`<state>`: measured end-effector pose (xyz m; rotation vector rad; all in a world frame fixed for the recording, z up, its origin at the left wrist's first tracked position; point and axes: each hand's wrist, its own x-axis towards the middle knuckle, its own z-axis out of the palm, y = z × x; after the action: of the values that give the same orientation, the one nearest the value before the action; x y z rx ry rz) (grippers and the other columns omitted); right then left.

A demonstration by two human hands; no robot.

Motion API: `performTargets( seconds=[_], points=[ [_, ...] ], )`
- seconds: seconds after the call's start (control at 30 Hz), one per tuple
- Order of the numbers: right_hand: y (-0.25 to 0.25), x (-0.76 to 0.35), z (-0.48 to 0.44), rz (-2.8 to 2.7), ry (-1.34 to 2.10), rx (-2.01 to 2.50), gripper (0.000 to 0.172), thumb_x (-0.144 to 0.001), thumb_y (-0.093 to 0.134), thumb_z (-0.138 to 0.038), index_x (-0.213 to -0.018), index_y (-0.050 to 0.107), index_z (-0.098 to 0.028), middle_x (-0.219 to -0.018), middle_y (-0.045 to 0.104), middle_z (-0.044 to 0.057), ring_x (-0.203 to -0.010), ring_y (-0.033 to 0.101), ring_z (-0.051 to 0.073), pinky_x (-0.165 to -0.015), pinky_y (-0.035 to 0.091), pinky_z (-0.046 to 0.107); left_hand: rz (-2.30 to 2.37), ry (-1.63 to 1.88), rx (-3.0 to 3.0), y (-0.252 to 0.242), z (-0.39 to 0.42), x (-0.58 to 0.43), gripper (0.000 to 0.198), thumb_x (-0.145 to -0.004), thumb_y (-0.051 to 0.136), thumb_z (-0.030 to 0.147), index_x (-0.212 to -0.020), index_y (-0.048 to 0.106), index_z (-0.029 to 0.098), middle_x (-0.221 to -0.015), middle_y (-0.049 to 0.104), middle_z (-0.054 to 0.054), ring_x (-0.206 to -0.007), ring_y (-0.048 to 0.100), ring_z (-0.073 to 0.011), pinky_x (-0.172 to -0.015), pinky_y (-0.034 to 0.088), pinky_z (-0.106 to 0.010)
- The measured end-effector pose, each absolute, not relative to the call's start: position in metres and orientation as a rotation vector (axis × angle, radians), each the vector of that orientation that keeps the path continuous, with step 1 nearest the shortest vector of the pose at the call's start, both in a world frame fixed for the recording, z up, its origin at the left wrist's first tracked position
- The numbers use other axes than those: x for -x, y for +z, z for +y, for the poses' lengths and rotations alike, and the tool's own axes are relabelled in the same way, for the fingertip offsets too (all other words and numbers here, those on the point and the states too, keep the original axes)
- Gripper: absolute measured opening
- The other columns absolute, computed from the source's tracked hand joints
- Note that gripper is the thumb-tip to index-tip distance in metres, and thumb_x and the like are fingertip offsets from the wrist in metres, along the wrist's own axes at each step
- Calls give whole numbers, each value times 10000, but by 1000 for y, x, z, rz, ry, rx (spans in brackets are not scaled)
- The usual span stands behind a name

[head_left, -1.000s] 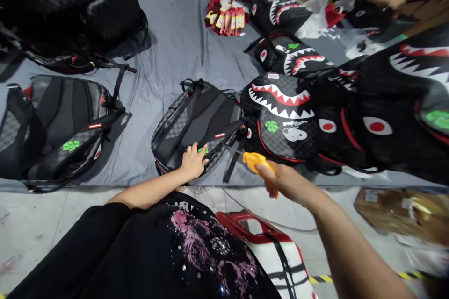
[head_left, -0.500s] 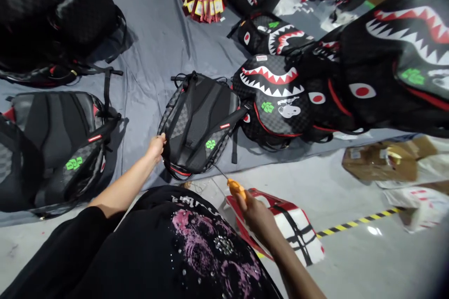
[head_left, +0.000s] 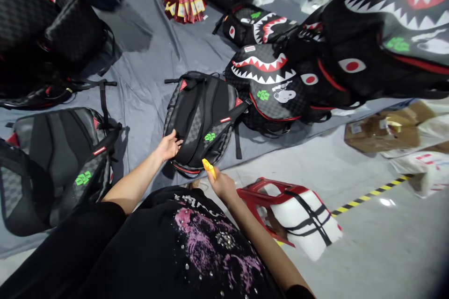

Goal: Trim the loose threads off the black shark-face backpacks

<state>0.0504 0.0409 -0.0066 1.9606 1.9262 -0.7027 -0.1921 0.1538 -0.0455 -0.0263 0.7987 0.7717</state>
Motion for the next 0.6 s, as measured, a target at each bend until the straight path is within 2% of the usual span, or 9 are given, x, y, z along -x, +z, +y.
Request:
performTargets(
  seconds=[0.2,0.33,0.6],
  points=[
    [-18,-82,24,1667,-408,-2176,367,-1018,377,-466,-1175,555,-186,-786,715,85,-709,690,214,-595,374,262,695,758,56,-54,155,200,522,-992,332,480,-1267,548,93,-958,737,-151,-884,732,-274,-897,555,-414],
    [-30,-69,33,1727,-431,-2220,375,-1030,362,-443,-1220,532,-169,-833,714,99,-723,680,197,-592,355,259,706,758,48,-50,155,198,532,-998,306,488,-1275,549,105,-994,738,-156,-927,729,-276,-920,549,-417],
    [-27,-70,53,1728,-552,-2239,354,-1035,343,-408,-1178,539,-150,-878,718,111,-798,691,221,-604,340,276,750,886,48,-53,150,190,606,-998,253,532,-1261,559,81,-949,744,-163,-918,732,-264,-886,569,-392]
  ],
)
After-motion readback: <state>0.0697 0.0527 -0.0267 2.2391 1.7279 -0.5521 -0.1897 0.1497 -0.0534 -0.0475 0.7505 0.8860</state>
